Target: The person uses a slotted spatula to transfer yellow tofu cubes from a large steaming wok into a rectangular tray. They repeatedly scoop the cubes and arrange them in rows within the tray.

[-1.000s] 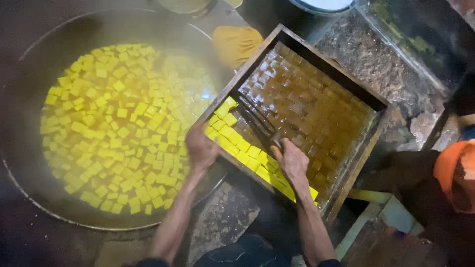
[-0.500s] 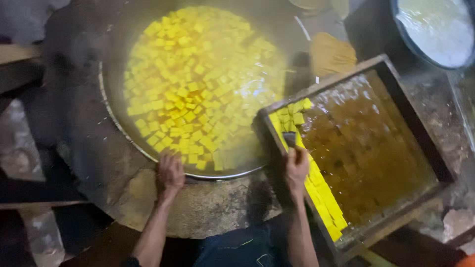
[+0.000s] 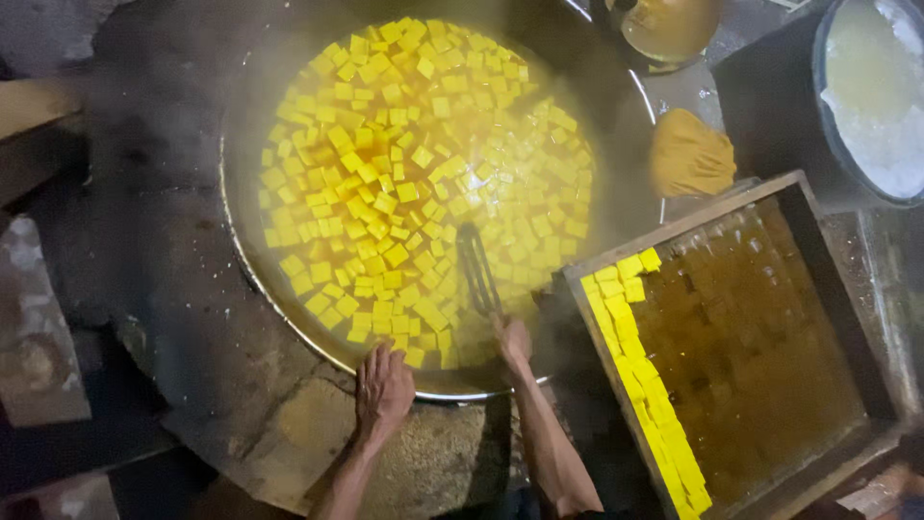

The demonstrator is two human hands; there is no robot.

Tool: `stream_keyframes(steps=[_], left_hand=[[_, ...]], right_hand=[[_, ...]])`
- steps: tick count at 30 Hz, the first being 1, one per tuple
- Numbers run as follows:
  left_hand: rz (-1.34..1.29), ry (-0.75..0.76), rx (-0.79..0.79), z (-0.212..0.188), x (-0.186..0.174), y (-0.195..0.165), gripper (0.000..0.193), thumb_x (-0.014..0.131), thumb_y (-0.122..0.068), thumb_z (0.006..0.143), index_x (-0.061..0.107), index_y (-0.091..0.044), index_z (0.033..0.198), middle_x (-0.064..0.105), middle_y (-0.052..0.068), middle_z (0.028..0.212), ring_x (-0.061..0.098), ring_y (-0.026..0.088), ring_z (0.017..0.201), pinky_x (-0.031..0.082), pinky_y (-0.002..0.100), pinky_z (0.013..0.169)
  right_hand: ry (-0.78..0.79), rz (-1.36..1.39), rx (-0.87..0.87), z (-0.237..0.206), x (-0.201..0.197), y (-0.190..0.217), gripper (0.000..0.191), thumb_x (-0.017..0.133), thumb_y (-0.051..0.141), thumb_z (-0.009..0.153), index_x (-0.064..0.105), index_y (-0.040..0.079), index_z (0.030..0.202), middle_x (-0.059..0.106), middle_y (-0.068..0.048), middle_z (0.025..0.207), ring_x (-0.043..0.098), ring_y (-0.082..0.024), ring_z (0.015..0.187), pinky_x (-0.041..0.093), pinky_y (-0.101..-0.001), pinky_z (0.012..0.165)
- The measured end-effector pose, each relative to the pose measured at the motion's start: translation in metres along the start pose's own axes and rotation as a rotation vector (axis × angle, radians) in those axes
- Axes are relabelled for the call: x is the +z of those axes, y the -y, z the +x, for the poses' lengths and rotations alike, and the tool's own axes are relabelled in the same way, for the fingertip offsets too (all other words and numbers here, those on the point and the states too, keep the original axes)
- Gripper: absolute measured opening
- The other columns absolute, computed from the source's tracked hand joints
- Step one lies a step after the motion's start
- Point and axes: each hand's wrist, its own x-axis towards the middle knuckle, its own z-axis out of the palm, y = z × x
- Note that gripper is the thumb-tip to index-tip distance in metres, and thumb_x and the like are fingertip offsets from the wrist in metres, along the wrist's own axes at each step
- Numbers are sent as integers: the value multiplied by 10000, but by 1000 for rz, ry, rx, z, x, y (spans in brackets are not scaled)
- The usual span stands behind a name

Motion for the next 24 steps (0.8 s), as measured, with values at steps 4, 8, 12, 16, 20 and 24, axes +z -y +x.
stream_keyframes(steps=[4,8,12,16,20,24], left_hand=[[10,100,-49,2,4,3,266,575,-193,901,660,-26,1091,581,181,1295,525,357,1262,426,513,1026],[50,186,-85,6,15,12,317,525,-266,970,661,-29,1130,583,170,1313,521,332,1263,417,497,1046],[28,230,-106,8,23,20,369,480,-319,984,668,-40,1136,592,148,1310,511,310,1271,401,484,1055],[40,203,-86,7,23,22,354,508,-311,980,666,-32,1129,608,146,1271,539,300,1210,420,477,1021],[33,123,-58,9,18,18,313,540,-298,965,672,-40,1084,624,132,1222,561,295,1170,443,471,962],[20,128,-83,12,15,14,311,559,-317,958,680,-49,1060,630,127,1200,567,291,1155,446,473,958]], right_hand=[[83,86,-9,27,12,17,484,649,473,959,702,2,1054,714,-143,874,688,-259,761,539,-416,642],[153,371,13,43,26,33,411,622,394,1012,660,-15,1026,632,-63,768,589,-167,659,483,-352,556],[105,363,31,52,37,40,392,646,390,968,684,1,991,625,-59,701,570,-151,585,458,-336,507],[20,215,-156,64,40,40,419,654,438,966,702,22,961,647,-59,687,609,-160,590,476,-347,537],[195,201,-29,85,43,48,491,647,487,965,696,0,924,651,-155,706,626,-266,602,490,-466,560],[148,-275,-38,111,51,76,573,641,560,1025,779,16,911,696,-177,773,635,-278,679,480,-438,639]])
